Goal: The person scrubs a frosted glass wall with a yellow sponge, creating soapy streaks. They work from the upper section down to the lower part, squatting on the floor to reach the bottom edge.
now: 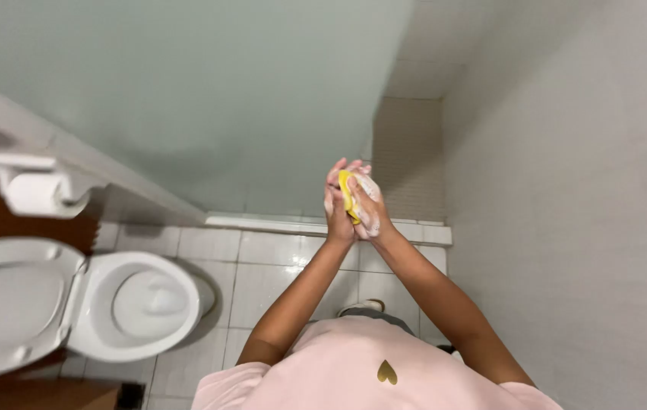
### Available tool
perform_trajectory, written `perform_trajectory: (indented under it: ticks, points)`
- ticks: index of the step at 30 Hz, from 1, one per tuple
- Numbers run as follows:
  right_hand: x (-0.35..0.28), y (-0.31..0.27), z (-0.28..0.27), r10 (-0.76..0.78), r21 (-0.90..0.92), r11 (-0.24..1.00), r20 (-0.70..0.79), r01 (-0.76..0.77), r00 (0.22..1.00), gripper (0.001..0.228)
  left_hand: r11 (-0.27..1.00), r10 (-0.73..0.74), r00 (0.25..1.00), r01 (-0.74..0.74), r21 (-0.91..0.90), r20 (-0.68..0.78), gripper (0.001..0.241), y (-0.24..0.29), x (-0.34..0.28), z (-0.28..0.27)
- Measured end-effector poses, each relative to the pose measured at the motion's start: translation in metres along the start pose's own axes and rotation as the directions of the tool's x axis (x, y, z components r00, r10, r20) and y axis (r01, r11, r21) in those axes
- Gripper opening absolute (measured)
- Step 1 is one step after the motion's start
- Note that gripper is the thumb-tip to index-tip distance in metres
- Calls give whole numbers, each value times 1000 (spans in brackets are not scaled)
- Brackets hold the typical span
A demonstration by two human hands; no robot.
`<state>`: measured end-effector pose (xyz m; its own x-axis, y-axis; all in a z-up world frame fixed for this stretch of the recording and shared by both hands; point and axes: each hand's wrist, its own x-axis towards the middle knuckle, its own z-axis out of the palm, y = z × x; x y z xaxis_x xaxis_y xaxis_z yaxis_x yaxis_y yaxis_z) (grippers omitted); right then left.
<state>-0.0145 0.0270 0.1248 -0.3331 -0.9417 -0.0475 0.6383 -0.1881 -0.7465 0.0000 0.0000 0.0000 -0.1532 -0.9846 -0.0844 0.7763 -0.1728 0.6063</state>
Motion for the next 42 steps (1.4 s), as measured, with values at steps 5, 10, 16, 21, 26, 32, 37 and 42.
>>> perform_trajectory:
  ticks: [5,10,16,21,26,32,37,42]
  points:
    - [-15,74,50,-79,-235,963,222,132,972,41,981,196,975,-194,32,-101,52,116,-13,-33]
    - [4,107,81,-378,-584,466,548,664,747,25,942,335,929,-327,79,-154,50,188,-33,-34]
    - [70,15,176,-480,-207,-300,877,931,41,29,921,388,914,-381,78,-116,47,288,-35,-68]
    - [143,-72,244,-207,-426,-682,892,595,402,66,941,334,898,-300,155,-287,66,328,-58,-89]
    - [149,-33,243,129,-180,-634,934,752,332,60,938,345,887,-314,146,-306,62,326,-47,-120]
    - [151,-84,212,184,-102,-705,929,702,320,67,899,407,869,-325,295,-282,35,334,-19,-156]
    - [126,-78,233,127,-445,-714,678,541,724,79,797,479,873,-387,463,-94,45,343,34,-109]
    - [111,-83,209,115,74,-399,993,914,-30,23,19,781,430,-741,671,453,44,386,90,33]
